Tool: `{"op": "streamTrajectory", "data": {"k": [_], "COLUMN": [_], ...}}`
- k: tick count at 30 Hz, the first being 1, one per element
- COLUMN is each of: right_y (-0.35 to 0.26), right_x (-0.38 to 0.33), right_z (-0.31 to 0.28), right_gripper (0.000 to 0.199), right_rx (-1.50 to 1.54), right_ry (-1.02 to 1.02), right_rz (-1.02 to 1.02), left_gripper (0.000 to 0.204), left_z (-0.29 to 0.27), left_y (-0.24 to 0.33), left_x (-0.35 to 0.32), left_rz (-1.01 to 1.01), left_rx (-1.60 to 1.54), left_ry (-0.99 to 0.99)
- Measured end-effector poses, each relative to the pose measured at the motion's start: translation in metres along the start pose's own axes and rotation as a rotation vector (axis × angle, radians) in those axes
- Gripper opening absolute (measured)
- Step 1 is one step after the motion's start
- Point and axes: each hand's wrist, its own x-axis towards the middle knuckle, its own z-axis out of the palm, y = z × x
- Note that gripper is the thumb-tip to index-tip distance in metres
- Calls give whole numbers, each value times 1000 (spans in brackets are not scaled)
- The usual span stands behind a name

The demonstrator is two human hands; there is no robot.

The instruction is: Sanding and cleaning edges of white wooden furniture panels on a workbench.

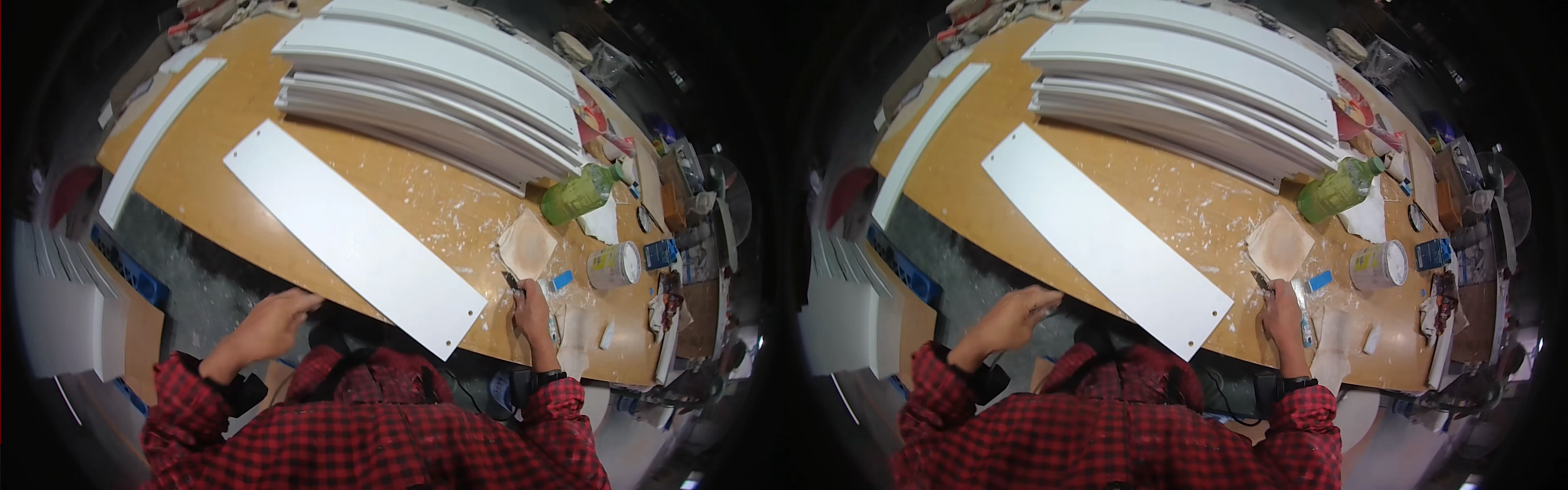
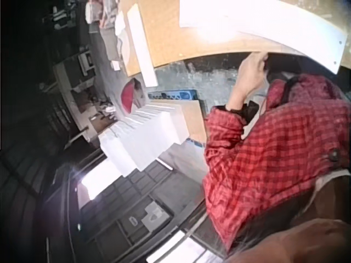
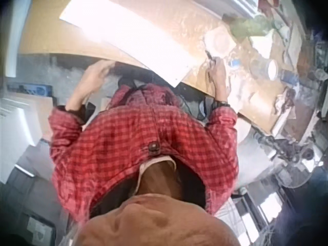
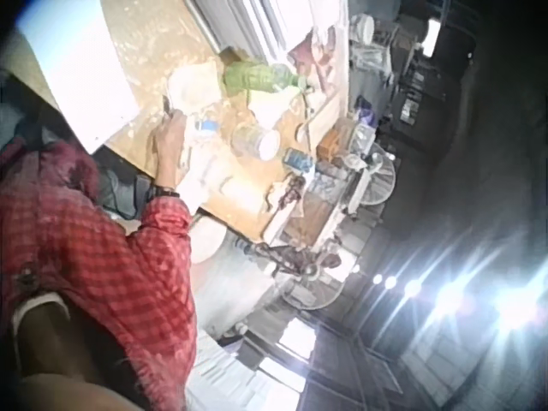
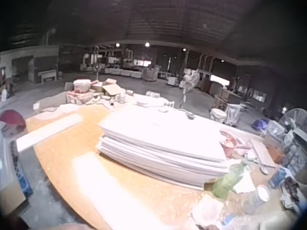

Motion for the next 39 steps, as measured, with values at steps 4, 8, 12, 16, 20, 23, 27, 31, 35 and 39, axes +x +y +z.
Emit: {"op": "streamTrajectory", "data": {"k": [4,8,12,16,20,23,27,31,35,39], "right_y": [-22,-99,-217,-283,-296,-306,-319,-329,-342,-353], "right_x": [4,12,-3,-37,-38,-38,-34,-28,-24,-24], "right_z": [-12,-64,-129,-168,-165,-161,-165,-168,-171,-175], "right_gripper": [15,13,18,21,20,19,18,17,15,14], "right_rx": [-9,17,125,58,-2,-31,-74,-109,-136,-135], "right_ry": [-18,-45,-155,55,71,109,112,119,133,157], "right_rz": [38,28,-704,-1387,-1387,-1367,-1358,-1373,-1396,-1421], "left_gripper": [25,49,39,31,26,24,28,26,27,28], "left_z": [48,70,95,114,121,129,158,158,145,133], "left_y": [-136,-208,-217,-220,-229,-220,-191,-179,-172,-155], "left_x": [15,61,98,105,97,81,57,47,37,21], "left_rz": [-769,-351,-295,-307,-213,-64,-245,-262,-228,-143], "left_rx": [-642,558,667,684,748,821,576,508,452,395], "left_ry": [128,-213,-249,-282,-298,-308,-385,-425,-425,-425]}}
